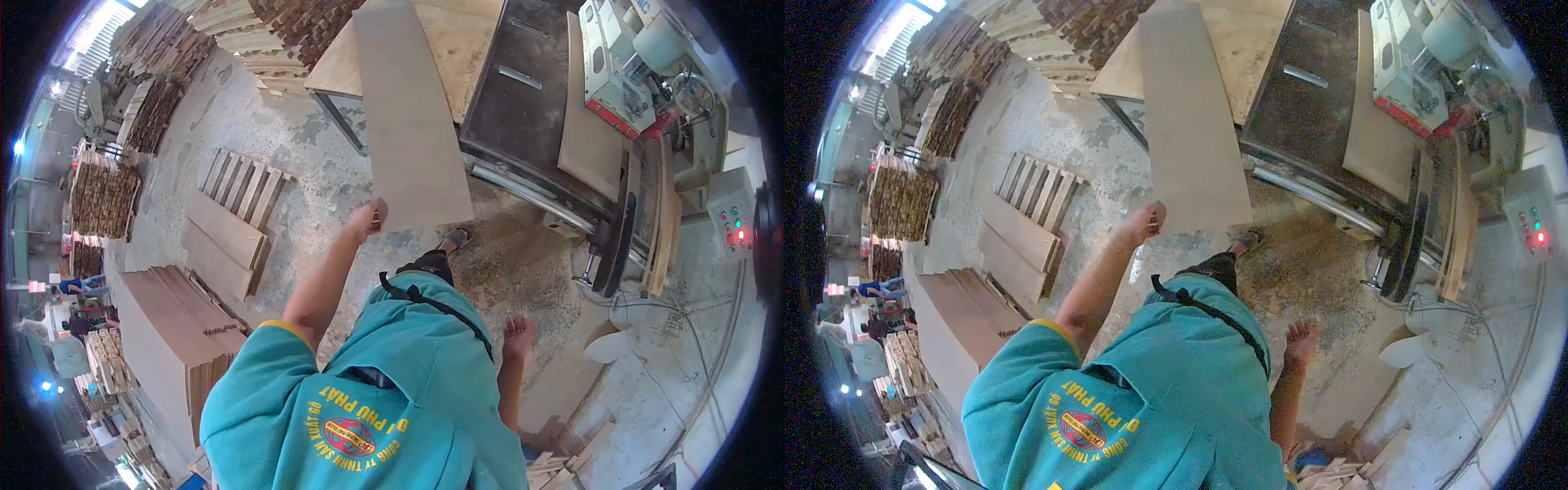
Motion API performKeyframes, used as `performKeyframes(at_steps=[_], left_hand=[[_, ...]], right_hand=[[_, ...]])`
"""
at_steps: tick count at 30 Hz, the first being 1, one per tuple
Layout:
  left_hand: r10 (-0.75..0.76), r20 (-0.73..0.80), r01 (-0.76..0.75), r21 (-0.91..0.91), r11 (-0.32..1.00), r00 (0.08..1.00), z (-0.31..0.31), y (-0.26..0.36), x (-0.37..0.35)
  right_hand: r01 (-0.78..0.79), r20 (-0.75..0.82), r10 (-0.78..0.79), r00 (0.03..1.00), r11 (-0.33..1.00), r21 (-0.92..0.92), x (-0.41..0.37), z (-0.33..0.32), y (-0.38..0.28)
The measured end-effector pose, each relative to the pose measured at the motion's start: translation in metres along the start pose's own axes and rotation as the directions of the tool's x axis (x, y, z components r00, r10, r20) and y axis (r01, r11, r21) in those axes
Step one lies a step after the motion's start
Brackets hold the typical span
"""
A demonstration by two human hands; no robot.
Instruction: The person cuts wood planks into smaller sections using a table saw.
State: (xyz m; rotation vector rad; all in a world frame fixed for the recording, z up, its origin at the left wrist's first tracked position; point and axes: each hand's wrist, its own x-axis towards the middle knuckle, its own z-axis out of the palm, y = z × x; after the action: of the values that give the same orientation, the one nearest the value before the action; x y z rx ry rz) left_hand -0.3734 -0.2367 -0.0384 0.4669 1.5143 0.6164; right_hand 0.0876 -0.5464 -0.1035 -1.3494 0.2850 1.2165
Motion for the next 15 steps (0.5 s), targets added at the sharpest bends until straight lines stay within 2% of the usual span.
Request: performKeyframes(at_steps=[2,5,8,10,11,12,13,14,15], left_hand=[[-0.016,0.007,0.016,0.0,1.0,1.0,0.003,-0.005,-0.005],[-0.058,0.024,0.058,0.018,0.998,0.998,0.012,-0.001,-0.023],[-0.096,0.087,0.092,0.05,0.995,0.992,0.02,-0.01,-0.026],[-0.101,0.146,0.092,0.073,0.993,0.984,0.031,-0.017,-0.024],[-0.132,0.22,0.12,0.07,0.99,0.966,0.04,-0.022,-0.025],[-0.164,0.292,0.15,0.071,0.986,0.942,0.05,-0.025,-0.026],[-0.16,0.301,0.143,0.078,0.987,0.94,0.065,-0.019,-0.04],[-0.144,0.342,0.134,0.053,0.99,0.929,0.086,-0.008,-0.069],[-0.13,0.382,0.13,0.027,0.991,0.915,0.102,-0.003,-0.086]], right_hand=[[0.013,-0.041,-0.014,0.999,0.999,-0.03,-0.011,0.017,0.003],[-0.017,0.156,0.063,0.986,0.96,-0.278,-0.014,0.052,0.001],[0.063,0.332,0.09,0.939,0.903,-0.425,-0.023,0.111,0.0],[0.075,0.441,0.172,0.881,0.869,-0.489,-0.046,0.16,-0.011],[0.086,0.443,0.155,0.883,0.874,-0.478,-0.045,0.177,-0.009],[0.057,0.486,0.207,0.849,0.879,-0.474,-0.042,0.191,-0.006],[0.026,0.526,0.259,0.81,0.881,-0.473,-0.038,0.203,-0.003],[0.03,0.525,0.25,0.814,0.884,-0.467,-0.03,0.213,0.004],[-0.021,0.599,0.208,0.773,0.953,-0.303,-0.021,0.22,0.012]])
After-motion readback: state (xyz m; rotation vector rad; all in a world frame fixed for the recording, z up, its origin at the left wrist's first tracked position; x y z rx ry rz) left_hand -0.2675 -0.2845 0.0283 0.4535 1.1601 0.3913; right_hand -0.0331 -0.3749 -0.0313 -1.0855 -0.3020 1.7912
